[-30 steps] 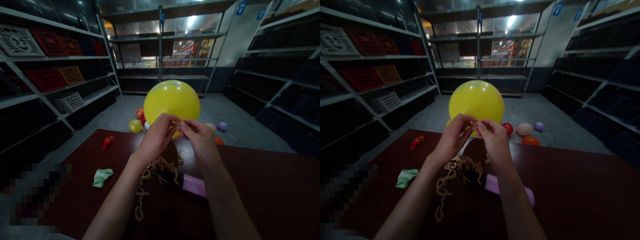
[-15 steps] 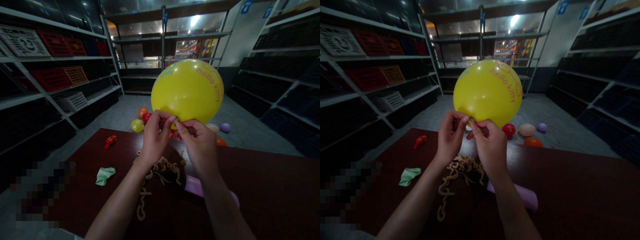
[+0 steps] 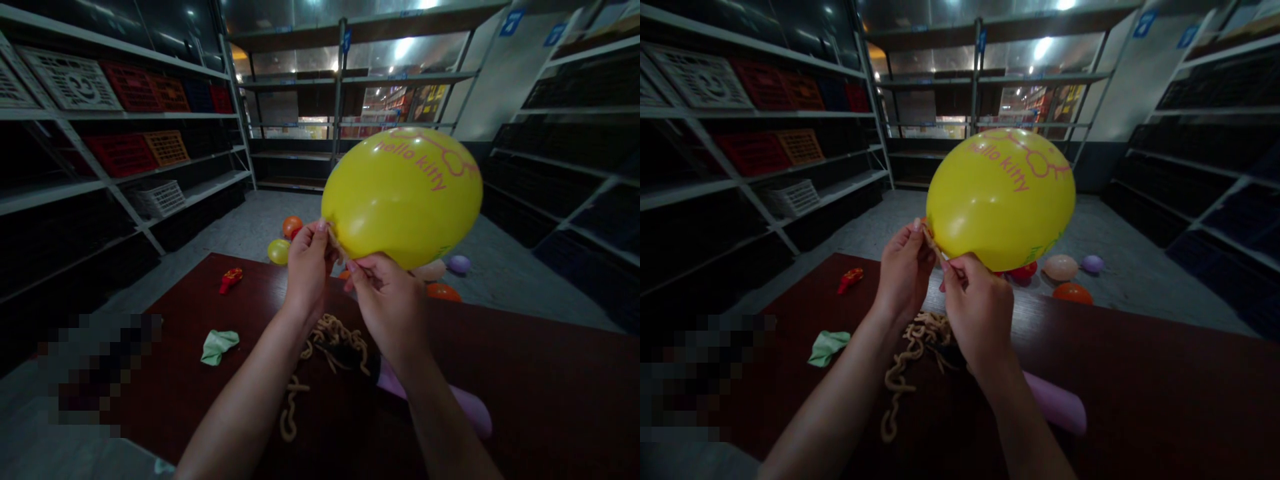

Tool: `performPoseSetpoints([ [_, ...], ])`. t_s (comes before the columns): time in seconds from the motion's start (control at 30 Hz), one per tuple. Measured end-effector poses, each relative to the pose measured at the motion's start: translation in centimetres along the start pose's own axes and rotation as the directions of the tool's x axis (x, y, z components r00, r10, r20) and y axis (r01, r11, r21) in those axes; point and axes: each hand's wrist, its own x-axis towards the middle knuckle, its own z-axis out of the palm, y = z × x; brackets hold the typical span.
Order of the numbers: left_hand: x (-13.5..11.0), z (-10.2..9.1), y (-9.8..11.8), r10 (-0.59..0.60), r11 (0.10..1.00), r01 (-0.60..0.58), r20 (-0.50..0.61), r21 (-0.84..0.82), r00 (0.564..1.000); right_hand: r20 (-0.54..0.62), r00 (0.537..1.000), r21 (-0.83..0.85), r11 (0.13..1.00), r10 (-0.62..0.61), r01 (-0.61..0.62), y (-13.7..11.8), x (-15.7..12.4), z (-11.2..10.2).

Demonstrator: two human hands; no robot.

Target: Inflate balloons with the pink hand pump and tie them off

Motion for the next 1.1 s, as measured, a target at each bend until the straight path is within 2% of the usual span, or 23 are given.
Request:
performPoseSetpoints([
  [0.13,-0.2,0.3,0.6,0.096,0.995,-0.096,0.075,-0.009,0.993,-0.032,0.998,0.121,0.992,0.048,-0.044,0.3,0.2,-0.1],
  [0.3,-0.4,0.1,1.6,0.207,0.978,-0.203,0.238,-0.042,0.949,-0.076,0.991,0.335,0.939,0.112,-0.081,0.1,0.6,-0.6],
  [0.4,-0.3,-0.1,1.8,0.214,0.977,-0.206,0.232,-0.057,0.949,-0.071,0.990,0.393,0.916,0.122,-0.084,-0.2,0.8,-0.8],
  [0.47,-0.3,-0.1,1.8,0.179,0.981,-0.159,0.200,-0.109,0.963,-0.055,0.992,0.377,0.922,0.116,-0.087,-0.1,0.8,-0.8],
  [0.57,-0.3,0.1,1.6,0.051,0.965,-0.010,0.152,-0.264,0.987,-0.004,0.995,0.319,0.943,0.098,-0.091,0.5,0.7,-0.7],
  [0.67,-0.4,0.4,1.7,-0.096,0.900,0.135,0.114,-0.415,0.989,0.029,0.996,0.260,0.962,0.080,-0.085,0.9,0.6,-0.5],
  [0.77,-0.4,0.5,2.0,-0.221,0.817,0.226,0.075,-0.531,0.972,0.056,0.996,0.219,0.972,0.075,-0.086,0.9,0.4,-0.3],
  [0.97,-0.1,0.1,2.3,-0.377,0.697,0.295,0.016,-0.654,0.926,0.110,0.992,0.200,0.976,0.059,-0.080,0.9,0.3,0.0],
  [1.03,0.1,0.0,2.0,-0.392,0.692,0.300,0.008,-0.657,0.920,0.124,0.991,0.198,0.977,0.056,-0.080,1.0,0.3,0.1],
  [1.1,0.1,0.1,1.7,-0.359,0.723,0.283,0.007,-0.631,0.933,0.113,0.992,0.202,0.976,0.056,-0.078,1.2,0.3,0.2],
])
